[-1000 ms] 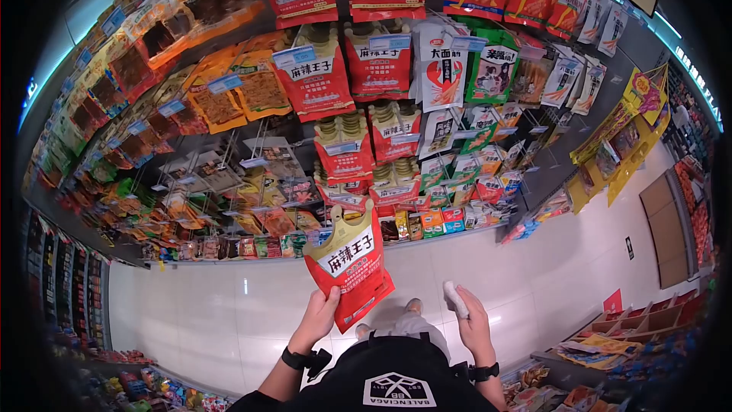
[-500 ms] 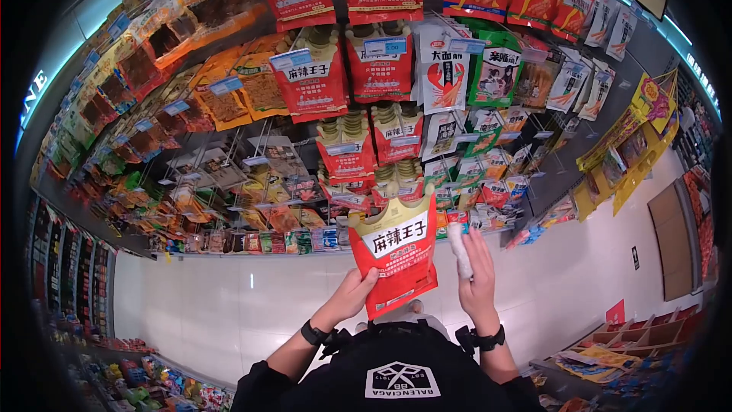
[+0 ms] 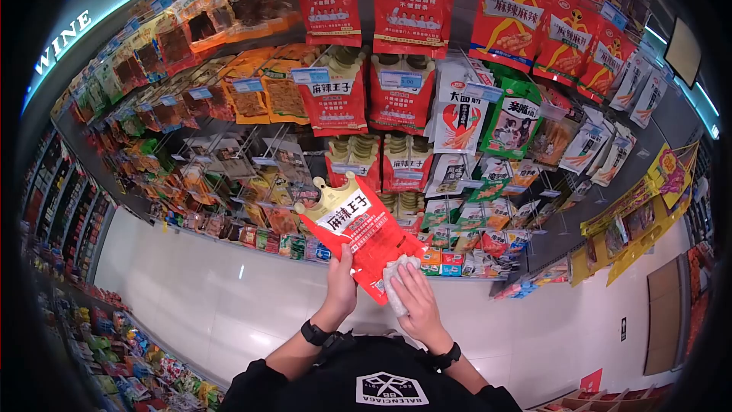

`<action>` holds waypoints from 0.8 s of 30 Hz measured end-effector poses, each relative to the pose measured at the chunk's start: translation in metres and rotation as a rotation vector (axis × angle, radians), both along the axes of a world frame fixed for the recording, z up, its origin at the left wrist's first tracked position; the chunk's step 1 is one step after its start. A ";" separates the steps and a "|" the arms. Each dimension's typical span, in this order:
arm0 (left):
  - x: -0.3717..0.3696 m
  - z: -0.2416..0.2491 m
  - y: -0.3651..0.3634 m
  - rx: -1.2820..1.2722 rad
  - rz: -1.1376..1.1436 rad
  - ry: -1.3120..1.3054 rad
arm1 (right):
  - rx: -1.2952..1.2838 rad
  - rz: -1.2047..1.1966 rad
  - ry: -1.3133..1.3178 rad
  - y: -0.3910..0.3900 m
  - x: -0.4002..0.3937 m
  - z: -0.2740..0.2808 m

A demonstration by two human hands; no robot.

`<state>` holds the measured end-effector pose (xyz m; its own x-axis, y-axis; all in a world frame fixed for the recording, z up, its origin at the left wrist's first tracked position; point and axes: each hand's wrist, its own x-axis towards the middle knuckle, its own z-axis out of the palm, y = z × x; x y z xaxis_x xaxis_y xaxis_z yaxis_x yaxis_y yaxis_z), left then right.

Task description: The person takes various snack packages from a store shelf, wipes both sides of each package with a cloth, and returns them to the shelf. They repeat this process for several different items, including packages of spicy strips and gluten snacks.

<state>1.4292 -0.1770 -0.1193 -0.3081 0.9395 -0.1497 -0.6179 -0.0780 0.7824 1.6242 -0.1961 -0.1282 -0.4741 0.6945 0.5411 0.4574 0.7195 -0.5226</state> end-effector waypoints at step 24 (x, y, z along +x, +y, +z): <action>0.012 0.069 0.189 0.404 -0.371 0.352 | -0.873 -0.161 1.422 0.171 0.021 -0.004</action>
